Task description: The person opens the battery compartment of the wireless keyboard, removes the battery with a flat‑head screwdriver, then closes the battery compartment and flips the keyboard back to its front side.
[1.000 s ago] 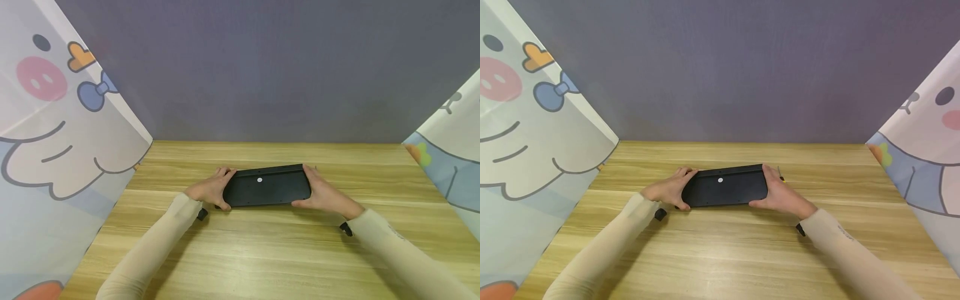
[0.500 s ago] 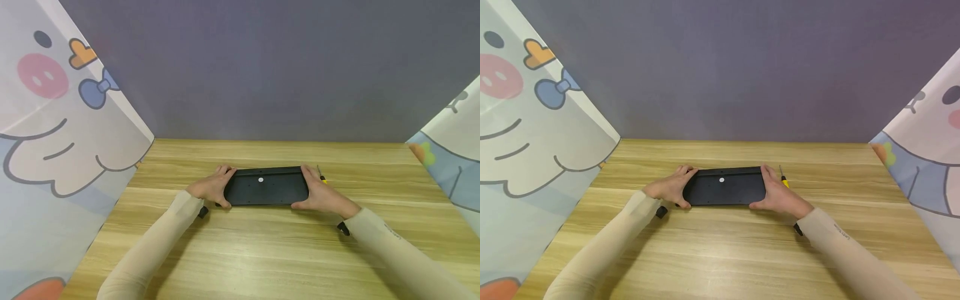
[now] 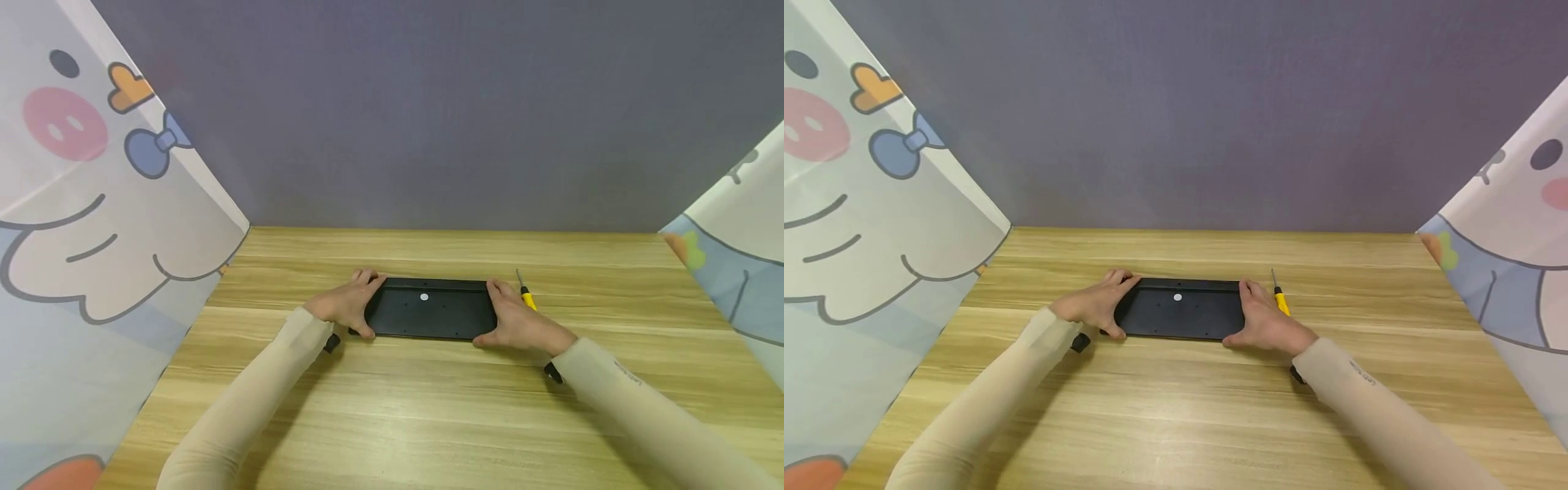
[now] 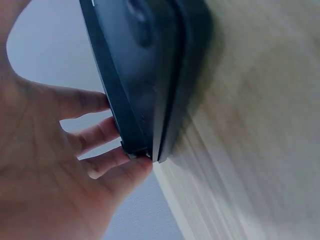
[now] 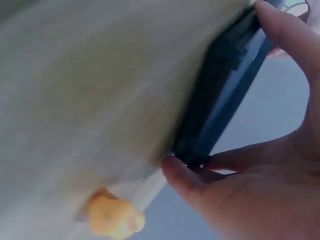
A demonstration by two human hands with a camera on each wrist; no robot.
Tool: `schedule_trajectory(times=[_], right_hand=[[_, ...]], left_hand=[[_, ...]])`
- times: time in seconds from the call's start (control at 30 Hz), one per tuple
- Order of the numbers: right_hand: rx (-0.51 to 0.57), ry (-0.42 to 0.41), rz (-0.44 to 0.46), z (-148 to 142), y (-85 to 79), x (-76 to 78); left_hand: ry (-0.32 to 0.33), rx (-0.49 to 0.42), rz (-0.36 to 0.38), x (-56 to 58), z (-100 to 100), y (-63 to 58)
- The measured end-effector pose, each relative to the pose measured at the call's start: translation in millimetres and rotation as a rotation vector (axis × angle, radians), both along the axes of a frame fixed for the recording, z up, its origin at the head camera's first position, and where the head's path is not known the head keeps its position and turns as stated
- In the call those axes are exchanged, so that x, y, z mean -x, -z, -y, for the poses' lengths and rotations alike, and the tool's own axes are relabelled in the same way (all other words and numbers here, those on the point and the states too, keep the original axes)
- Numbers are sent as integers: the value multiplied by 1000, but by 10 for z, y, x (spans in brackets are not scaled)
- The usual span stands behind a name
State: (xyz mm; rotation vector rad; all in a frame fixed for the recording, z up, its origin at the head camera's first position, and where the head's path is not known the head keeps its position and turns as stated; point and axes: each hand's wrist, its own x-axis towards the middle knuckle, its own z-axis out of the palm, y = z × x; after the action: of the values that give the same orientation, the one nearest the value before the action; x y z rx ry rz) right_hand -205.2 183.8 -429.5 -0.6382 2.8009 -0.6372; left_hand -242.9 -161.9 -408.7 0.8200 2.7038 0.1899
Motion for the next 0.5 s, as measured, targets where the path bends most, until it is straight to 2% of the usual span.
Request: schedule_trajectory(times=[0.1,0.5], right_hand=[[-19,-7,27,14,-41,12],[-38,4,99,-21,-76,74]], left_hand=[[-12,15,18,8,-5,-19],[-30,-52,46,25,49,-20]])
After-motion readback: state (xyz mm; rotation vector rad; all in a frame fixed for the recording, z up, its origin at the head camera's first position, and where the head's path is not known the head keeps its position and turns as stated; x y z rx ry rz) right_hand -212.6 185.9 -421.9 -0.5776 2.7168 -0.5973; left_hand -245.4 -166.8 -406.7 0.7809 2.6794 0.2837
